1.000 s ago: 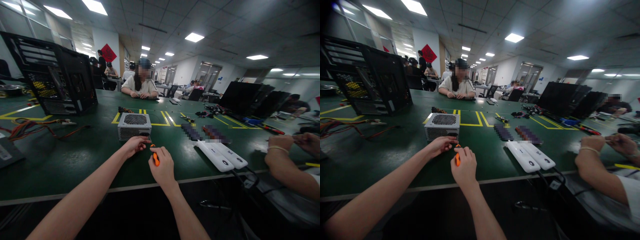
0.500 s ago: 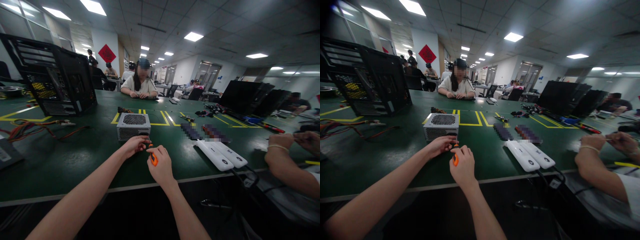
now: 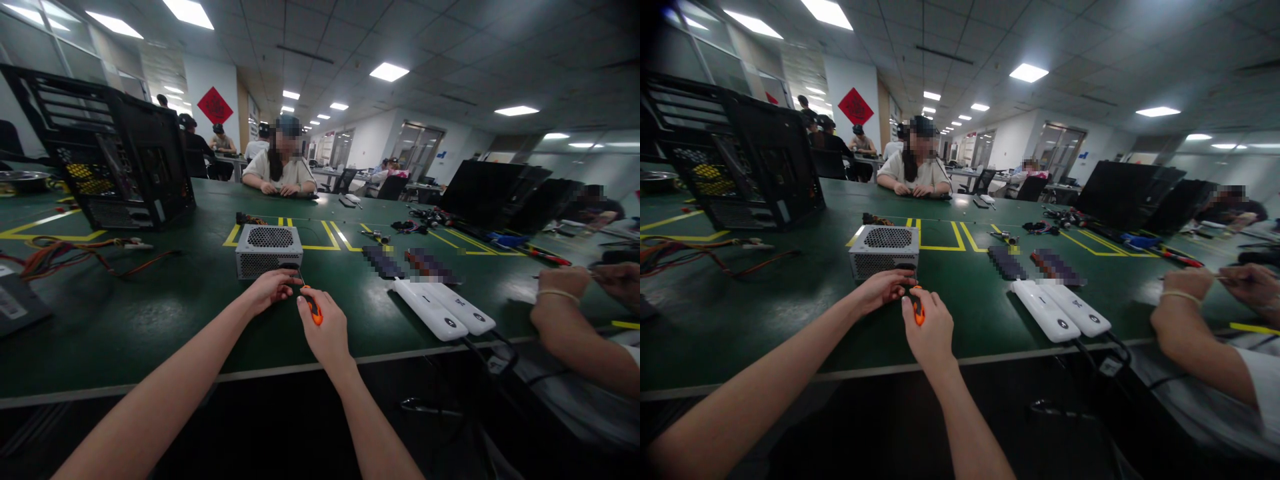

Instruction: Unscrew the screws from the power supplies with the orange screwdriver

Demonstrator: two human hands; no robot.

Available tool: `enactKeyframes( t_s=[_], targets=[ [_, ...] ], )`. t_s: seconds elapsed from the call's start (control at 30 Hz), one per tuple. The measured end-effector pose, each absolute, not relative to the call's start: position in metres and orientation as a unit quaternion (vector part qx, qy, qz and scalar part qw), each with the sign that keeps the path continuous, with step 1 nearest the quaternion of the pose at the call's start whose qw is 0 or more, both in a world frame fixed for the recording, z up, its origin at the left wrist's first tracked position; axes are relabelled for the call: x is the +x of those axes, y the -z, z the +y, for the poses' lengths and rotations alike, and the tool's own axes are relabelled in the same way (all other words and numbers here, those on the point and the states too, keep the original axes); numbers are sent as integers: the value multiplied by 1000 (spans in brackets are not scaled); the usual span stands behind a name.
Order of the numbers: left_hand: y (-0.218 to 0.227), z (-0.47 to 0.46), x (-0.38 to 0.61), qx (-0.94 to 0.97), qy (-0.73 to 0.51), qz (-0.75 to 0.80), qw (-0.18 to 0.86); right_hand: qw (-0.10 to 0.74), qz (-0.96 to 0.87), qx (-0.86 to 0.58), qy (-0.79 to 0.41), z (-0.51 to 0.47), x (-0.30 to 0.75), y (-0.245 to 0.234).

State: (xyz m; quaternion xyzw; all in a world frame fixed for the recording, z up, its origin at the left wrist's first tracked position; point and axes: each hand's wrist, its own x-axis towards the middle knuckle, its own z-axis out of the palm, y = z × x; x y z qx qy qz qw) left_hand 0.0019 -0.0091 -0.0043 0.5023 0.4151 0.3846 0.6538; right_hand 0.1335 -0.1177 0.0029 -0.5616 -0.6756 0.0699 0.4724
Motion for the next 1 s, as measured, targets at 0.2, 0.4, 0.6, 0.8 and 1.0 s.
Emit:
enactKeyframes(
  t_s=[0.2, 0.4, 0.6, 0.8, 1.0],
  targets=[
    [-4, -21, 3, 768, -434, 467, 54, 478, -660, -571, -102, -118, 137, -1],
    [-7, -16, 4, 809, -342, 441, -184, 473, -688, -548, -52, -116, 139, 1],
    [-4, -8, 4, 802, -329, 461, -189, 485, -632, -594, -110, -117, 140, -4],
    [-6, -8, 5, 808, -329, 453, -180, 457, -684, -567, -34, -118, 142, 3],
    [-5, -7, 5, 811, -332, 448, -179, 382, -721, -577, 40, -118, 143, 5]
  ],
)
